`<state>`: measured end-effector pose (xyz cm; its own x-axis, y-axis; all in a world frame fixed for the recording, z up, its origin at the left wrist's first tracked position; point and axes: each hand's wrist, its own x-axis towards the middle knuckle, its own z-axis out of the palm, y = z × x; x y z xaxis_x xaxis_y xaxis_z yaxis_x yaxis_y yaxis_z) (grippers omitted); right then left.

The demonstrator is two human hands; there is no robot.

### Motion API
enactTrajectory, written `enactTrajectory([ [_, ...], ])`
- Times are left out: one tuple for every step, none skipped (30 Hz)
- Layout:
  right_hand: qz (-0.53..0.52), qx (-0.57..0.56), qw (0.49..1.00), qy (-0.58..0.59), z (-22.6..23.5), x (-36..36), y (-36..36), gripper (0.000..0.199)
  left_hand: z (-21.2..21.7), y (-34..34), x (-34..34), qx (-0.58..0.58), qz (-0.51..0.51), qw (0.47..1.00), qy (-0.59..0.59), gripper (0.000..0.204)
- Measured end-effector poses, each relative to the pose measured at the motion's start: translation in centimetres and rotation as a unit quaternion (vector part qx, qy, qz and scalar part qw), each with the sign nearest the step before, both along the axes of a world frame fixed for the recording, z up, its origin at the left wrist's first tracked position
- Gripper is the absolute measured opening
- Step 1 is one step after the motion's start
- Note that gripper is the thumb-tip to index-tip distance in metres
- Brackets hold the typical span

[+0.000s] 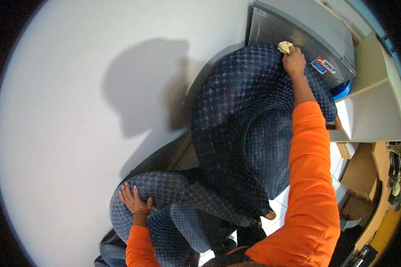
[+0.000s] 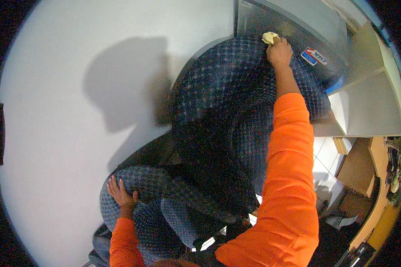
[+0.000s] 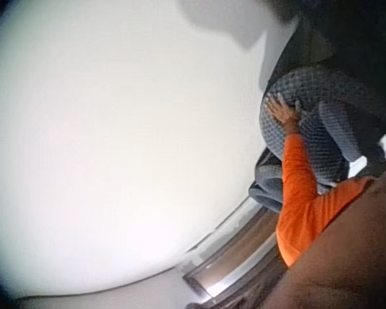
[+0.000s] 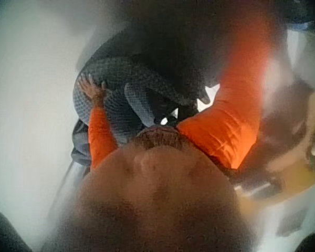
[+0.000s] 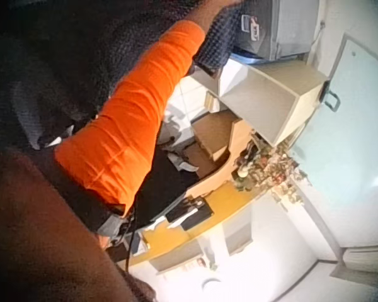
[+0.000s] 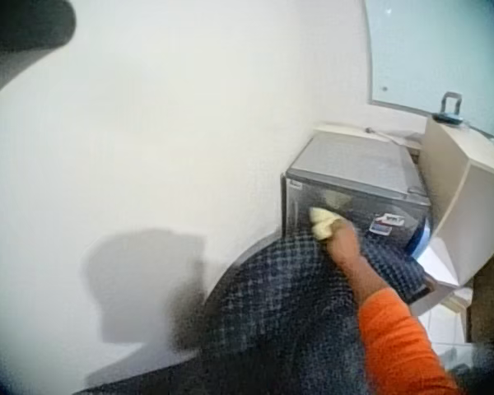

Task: The person wipes the top of a small refrigerator and then proceeds to clean several blue patterned armchairs. They use a yellow cloth, dipping it into a blue bucket of water to wring it out before wiping the chairs' seats, backs, and armrests.

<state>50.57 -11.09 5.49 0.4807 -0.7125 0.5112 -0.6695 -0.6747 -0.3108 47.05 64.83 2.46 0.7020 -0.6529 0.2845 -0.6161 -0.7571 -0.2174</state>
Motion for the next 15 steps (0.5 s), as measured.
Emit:
enactTrajectory([
  [0.043, -0.002, 0.999, 0.024, -0.3, 0.9, 0.1, 0.022, 0.0, 0.0, -0.1, -0.004, 0.002, 1.000, 0.001, 0.070],
  [0.055, 0.015, 0.997, 0.051, -0.7, 1.5, 1.9, 0.024, -0.1, -0.1, -0.1, 0.004, 0.015, 1.000, 0.015, 0.069],
  [0.110, 0.027, 0.993, -0.023, -1.2, 2.5, 5.3, 0.025, 0.0, -0.3, -0.2, 0.005, 0.009, 1.000, 0.014, 0.069],
  [0.179, -0.014, 0.980, -0.083, -1.3, 2.9, 9.6, 0.025, 0.0, -0.3, -0.3, 0.009, 0.016, 1.000, 0.019, 0.069],
  [0.282, 0.093, 0.947, -0.119, -1.4, 2.6, 14.2, 0.024, 0.1, -0.4, -0.3, 0.005, 0.024, 1.000, 0.019, 0.069],
  [0.411, 0.056, 0.909, -0.045, -1.7, 1.1, 18.7, 0.023, 0.1, -0.5, -0.2, 0.001, 0.013, 1.000, 0.012, 0.070],
  [0.572, -0.011, 0.820, 0.024, -1.9, -0.3, 23.1, 0.022, 0.2, -0.6, -0.2, -0.002, 0.004, 1.000, 0.003, 0.070],
  [0.686, -0.074, 0.722, 0.047, -1.9, -1.9, 27.4, 0.022, 0.3, -0.5, -0.1, 0.000, -0.005, 1.000, -0.006, 0.070],
  [0.702, -0.042, 0.711, 0.034, -1.7, -1.9, 27.0, 0.022, 0.3, -0.5, -0.1, 0.006, -0.001, 1.000, -0.005, 0.071],
  [0.750, -0.021, 0.661, -0.010, -1.7, -2.7, 27.1, 0.022, 0.3, -0.4, -0.1, 0.007, 0.003, 1.000, 0.009, 0.071],
  [0.659, -0.008, 0.752, -0.023, -1.4, -2.7, 24.2, 0.017, 0.2, -0.2, 0.0, 0.003, -0.002, 1.000, 0.006, 0.071],
  [0.527, -0.043, 0.849, -0.021, -1.3, -2.2, 21.0, 0.013, 0.0, -0.1, 0.1, 0.001, -0.009, 1.000, -0.007, 0.071],
  [0.389, 0.042, 0.917, -0.076, -1.0, -2.2, 16.1, 0.018, -0.1, 0.0, 0.1, -0.007, -0.003, 1.000, -0.007, 0.071],
  [0.243, -0.005, 0.960, -0.142, -1.1, -1.8, 11.9, 0.021, -0.2, 0.2, 0.0, -0.010, -0.001, 1.000, -0.004, 0.071],
  [0.116, -0.018, 0.977, -0.177, -1.2, -1.2, 8.4, 0.024, -0.5, 0.2, -0.1, -0.008, 0.005, 1.000, 0.002, 0.071],
])
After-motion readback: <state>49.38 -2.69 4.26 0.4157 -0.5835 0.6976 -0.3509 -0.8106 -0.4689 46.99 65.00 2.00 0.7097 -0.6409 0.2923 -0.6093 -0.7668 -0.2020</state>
